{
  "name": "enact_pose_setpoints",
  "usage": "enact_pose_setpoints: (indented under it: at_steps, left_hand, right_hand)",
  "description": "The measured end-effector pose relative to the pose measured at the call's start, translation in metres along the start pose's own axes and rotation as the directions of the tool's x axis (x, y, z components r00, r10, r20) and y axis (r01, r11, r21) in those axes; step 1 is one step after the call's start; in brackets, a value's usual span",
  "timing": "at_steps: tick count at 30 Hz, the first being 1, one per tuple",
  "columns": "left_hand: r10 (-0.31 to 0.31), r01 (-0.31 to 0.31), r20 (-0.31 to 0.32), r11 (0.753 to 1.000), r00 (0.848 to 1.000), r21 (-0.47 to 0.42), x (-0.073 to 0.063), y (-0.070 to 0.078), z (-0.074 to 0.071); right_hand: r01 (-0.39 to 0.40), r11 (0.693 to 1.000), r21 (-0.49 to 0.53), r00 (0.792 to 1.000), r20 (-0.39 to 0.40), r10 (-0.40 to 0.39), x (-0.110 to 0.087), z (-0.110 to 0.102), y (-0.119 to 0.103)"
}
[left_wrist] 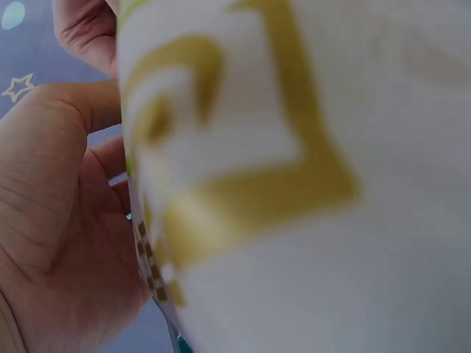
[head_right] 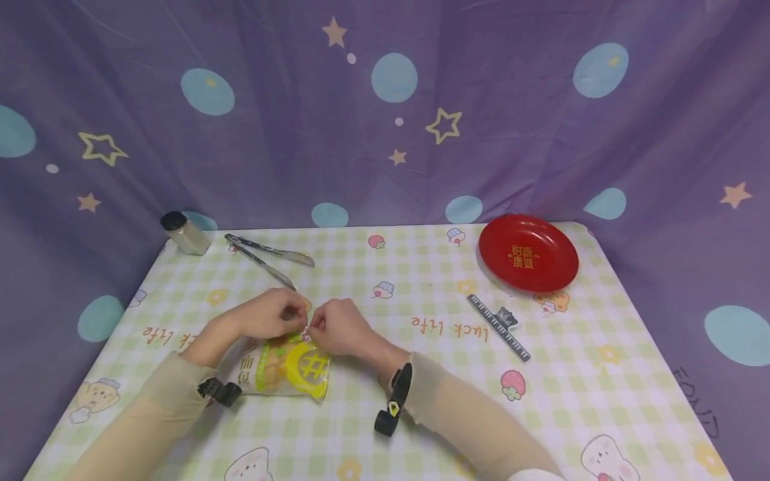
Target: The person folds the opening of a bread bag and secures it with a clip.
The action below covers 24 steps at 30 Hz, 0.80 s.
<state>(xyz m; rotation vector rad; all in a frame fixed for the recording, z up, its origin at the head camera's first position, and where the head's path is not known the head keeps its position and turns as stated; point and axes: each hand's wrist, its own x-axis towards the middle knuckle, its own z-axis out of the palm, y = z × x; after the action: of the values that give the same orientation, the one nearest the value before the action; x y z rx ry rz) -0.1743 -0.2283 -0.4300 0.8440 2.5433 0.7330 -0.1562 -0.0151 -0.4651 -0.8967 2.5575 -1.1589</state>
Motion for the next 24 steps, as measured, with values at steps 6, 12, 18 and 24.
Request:
enact_pose_setpoints:
  at_steps: [6, 12, 18, 24]
  left_hand:
    - [0.064, -0.064, 0.031, 0.998, 0.997, -0.002, 0.001, -0.008, -0.002]
    - [0.052, -0.052, 0.042, 0.999, 0.998, -0.009, -0.003, -0.014, -0.009]
    - [-0.004, 0.004, 0.017, 1.0, 1.0, 0.004, -0.01, -0.024, -0.02]
    - [-0.027, 0.028, -0.022, 0.999, 0.999, 0.032, -0.017, -0.031, -0.026]
  right_hand:
    - [-0.01, 1.0, 0.006, 1.0, -0.011, 0.01, -0.001, 0.001, -0.001]
    - [0.01, 1.0, 0.006, 0.999, -0.03, -0.01, -0.002, 0.002, 0.0]
    - [0.004, 0.999, 0.032, 1.0, -0.022, -0.004, -0.003, 0.002, 0.001]
    - [0.008, 1.0, 0.027, 1.0, -0.025, -0.007, -0.005, 0.001, 0.003]
